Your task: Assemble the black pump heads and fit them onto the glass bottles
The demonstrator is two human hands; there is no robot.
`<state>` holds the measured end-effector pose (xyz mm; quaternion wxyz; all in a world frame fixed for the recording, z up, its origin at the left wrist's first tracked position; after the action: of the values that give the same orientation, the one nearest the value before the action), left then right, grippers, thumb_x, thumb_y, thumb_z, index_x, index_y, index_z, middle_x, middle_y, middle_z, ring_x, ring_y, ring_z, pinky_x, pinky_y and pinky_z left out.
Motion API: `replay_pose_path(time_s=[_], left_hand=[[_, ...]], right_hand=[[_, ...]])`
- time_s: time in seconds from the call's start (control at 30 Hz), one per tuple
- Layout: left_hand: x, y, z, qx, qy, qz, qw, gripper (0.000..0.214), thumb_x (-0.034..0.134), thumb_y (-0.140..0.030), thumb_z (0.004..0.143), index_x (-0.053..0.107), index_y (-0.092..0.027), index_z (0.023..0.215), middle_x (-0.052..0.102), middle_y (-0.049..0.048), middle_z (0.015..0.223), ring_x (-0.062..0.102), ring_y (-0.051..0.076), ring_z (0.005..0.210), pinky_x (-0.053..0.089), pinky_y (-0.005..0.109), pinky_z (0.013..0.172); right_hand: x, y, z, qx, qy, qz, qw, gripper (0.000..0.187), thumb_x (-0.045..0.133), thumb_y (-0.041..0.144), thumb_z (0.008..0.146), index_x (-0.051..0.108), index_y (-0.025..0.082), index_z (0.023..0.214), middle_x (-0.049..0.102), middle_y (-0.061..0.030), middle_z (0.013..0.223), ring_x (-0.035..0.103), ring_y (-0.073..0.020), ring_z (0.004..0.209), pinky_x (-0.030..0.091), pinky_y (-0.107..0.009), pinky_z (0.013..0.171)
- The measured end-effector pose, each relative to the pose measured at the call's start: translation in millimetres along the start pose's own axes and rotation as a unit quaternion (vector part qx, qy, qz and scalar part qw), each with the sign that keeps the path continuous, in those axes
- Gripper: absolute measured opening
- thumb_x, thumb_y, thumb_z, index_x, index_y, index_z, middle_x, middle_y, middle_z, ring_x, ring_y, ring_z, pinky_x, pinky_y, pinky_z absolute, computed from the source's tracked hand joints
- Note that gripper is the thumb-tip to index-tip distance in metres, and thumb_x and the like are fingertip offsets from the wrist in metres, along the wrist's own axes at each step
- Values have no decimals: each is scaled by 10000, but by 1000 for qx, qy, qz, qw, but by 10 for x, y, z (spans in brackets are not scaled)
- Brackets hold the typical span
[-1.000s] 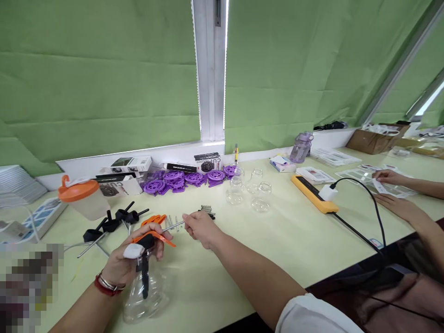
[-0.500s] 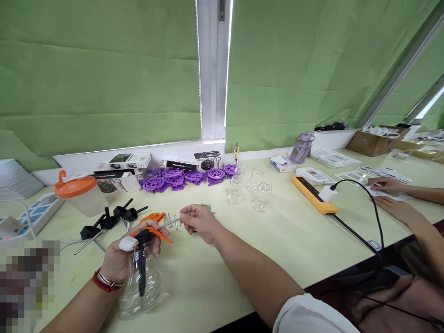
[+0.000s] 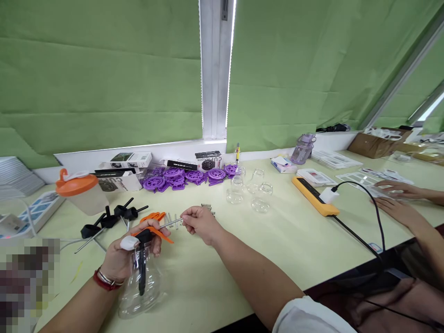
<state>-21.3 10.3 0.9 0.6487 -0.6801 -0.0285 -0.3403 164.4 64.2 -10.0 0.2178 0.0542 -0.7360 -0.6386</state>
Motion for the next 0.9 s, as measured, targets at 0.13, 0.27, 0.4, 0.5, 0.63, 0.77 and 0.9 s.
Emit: replay_pose_path(time_s=[0.13,0.27,0.4,0.5,0.63,0.77,0.9], left_hand=[[2,-22,-3,2,-2,-12,1000,384,574,-239,604,631,-128,967,668,152,978,619,224,628,456,326,582],[-18,-44,-18,4,-2,-28,1000,402,576,-247,592,631,-122,971,667,156,991,618,222,632,461,327,585],[-25,-39,-15,4,2,-22,1000,397,579,-242,602,627,-119,976,670,159,993,618,222,627,459,327,585],[-9,-35,-7,1,1,-20,1000,376,569,-233,620,627,-116,972,670,159,991,617,221,624,455,328,582],[-14,-59,-12,3,-5,-30,1000,373,569,-232,610,634,-123,961,675,154,977,617,225,634,458,332,586],[-73,-123,-32,34,-28,-44,998,391,579,-226,601,642,-120,973,677,155,988,618,231,661,479,348,602],[-121,-179,-51,53,-75,-82,992,377,594,-211,607,647,-126,971,683,148,999,626,234,688,504,361,612]], right_hand=[[-22,24,15,-44,-12,-16,999,280,752,364,632,646,144,771,563,40,544,483,-71,484,402,-240,527],[0,23,29,-40,0,9,999,357,732,457,655,631,152,809,610,12,623,523,-89,500,414,-248,506],[28,-4,27,4,-3,-38,999,417,654,558,706,577,148,702,559,27,551,416,-56,390,284,-212,388],[16,1,34,-11,-8,-51,999,331,704,460,681,579,159,740,540,50,552,408,-53,419,314,-206,424],[-85,48,68,-68,-64,-155,983,115,622,278,765,617,169,805,564,25,628,490,-95,536,409,-247,543],[-66,81,95,-133,-48,-503,852,177,505,108,823,669,165,792,649,-59,875,575,-151,810,404,-273,714],[84,-28,111,-119,46,-734,667,209,510,-8,712,661,136,714,649,-86,841,587,-191,828,341,-285,658]])
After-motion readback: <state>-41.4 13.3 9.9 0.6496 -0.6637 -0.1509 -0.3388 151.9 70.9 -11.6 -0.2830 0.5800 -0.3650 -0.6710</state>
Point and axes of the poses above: each hand's wrist, its own z-axis towards the middle knuckle, its own x-axis out of the palm, y = z × x, the point moved 3 cm from there along z, towards the middle knuckle
